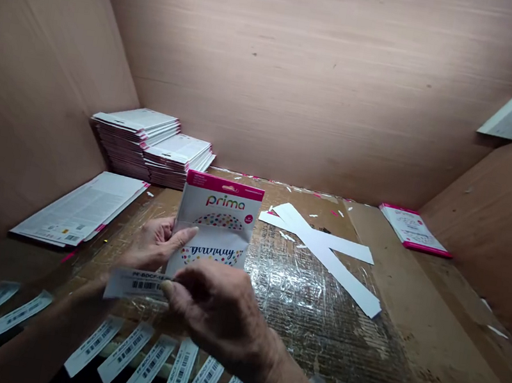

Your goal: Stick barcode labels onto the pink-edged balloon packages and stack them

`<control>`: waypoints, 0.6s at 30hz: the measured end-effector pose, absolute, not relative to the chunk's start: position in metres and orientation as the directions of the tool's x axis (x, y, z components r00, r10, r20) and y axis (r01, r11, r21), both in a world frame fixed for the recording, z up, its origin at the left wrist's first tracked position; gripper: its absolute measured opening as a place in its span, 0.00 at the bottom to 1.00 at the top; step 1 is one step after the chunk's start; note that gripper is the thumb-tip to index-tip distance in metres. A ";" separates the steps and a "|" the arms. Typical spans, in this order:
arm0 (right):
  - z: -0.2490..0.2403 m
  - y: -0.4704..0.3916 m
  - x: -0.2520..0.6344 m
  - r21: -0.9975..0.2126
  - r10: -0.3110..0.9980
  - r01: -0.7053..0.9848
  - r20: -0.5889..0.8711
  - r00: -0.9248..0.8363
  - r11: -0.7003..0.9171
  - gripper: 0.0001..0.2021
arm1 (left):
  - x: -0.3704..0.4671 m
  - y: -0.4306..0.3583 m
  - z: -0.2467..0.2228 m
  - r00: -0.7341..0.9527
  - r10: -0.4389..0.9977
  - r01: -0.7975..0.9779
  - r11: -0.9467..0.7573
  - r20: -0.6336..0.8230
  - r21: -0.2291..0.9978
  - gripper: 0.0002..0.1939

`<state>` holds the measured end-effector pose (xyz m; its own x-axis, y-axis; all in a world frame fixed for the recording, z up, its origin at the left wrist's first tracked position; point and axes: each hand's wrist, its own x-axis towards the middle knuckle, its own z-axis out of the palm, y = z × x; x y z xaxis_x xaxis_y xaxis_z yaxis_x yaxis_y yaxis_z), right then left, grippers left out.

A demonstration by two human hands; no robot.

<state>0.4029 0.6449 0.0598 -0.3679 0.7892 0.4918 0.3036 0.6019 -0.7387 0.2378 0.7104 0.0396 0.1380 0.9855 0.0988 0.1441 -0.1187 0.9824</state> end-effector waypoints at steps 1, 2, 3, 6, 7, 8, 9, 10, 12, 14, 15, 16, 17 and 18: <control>0.060 0.650 0.410 -0.768 0.810 0.291 0.466 -0.356 0.570 0.09 | 0.238 0.708 0.042 0.156 0.985 0.119 -0.097 0.078 0.988 0.13; 0.060 0.655 0.417 -0.792 0.831 0.289 0.439 -0.341 0.537 0.10 | 0.238 0.705 0.043 0.179 0.982 0.079 -0.069 0.053 0.994 0.14; 0.058 0.661 0.424 -0.810 0.853 0.299 0.414 -0.318 0.505 0.11 | 0.237 0.703 0.044 0.203 0.979 0.032 -0.034 0.027 0.999 0.14; 0.051 0.674 0.437 -0.829 0.897 0.346 0.377 -0.233 0.438 0.13 | 0.236 0.699 0.042 0.248 0.968 -0.095 0.061 -0.036 0.994 0.14; 0.048 0.678 0.440 -0.831 0.902 0.354 0.374 -0.214 0.428 0.13 | 0.236 0.698 0.041 0.246 0.968 -0.111 0.075 -0.045 0.991 0.14; 0.045 0.680 0.442 -0.833 0.907 0.361 0.371 -0.201 0.420 0.13 | 0.235 0.698 0.040 0.237 0.970 -0.111 0.076 -0.048 0.991 0.15; 0.043 0.682 0.443 -0.835 0.911 0.365 0.365 -0.192 0.411 0.13 | 0.235 0.698 0.039 0.229 0.972 -0.110 0.075 -0.048 0.991 0.15; 0.041 0.684 0.444 -0.839 0.915 0.366 0.355 -0.190 0.402 0.13 | 0.235 0.698 0.038 0.225 0.973 -0.108 0.074 -0.048 0.991 0.15; 0.038 0.686 0.445 -0.844 0.920 0.369 0.340 -0.194 0.390 0.14 | 0.236 0.699 0.037 0.228 0.972 -0.107 0.076 -0.050 0.991 0.15; 0.035 0.688 0.445 -0.842 0.920 0.374 0.336 -0.203 0.390 0.14 | 0.236 0.700 0.037 0.238 0.970 -0.100 0.074 -0.048 0.992 0.15; 0.035 0.689 0.444 -0.836 0.919 0.383 0.338 -0.202 0.392 0.14 | 0.236 0.700 0.036 0.240 0.970 -0.093 0.070 -0.046 0.993 0.15; 0.034 0.690 0.444 -0.829 0.919 0.396 0.343 -0.196 0.394 0.14 | 0.237 0.701 0.036 0.241 0.969 -0.082 0.068 -0.047 0.994 0.15; 0.034 0.691 0.443 -0.820 0.919 0.414 0.348 -0.188 0.395 0.15 | 0.237 0.702 0.036 0.237 0.970 -0.071 0.067 -0.048 0.995 0.15; 0.033 0.692 0.443 -0.809 0.919 0.435 0.351 -0.180 0.395 0.15 | 0.237 0.702 0.035 0.233 0.971 -0.062 0.065 -0.049 0.996 0.16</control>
<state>0.4427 0.6924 0.0330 -0.1800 0.9187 0.3514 0.4348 0.3948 -0.8094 0.2366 0.7019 0.0351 0.2326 0.9713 -0.0487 -0.0622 0.0649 0.9960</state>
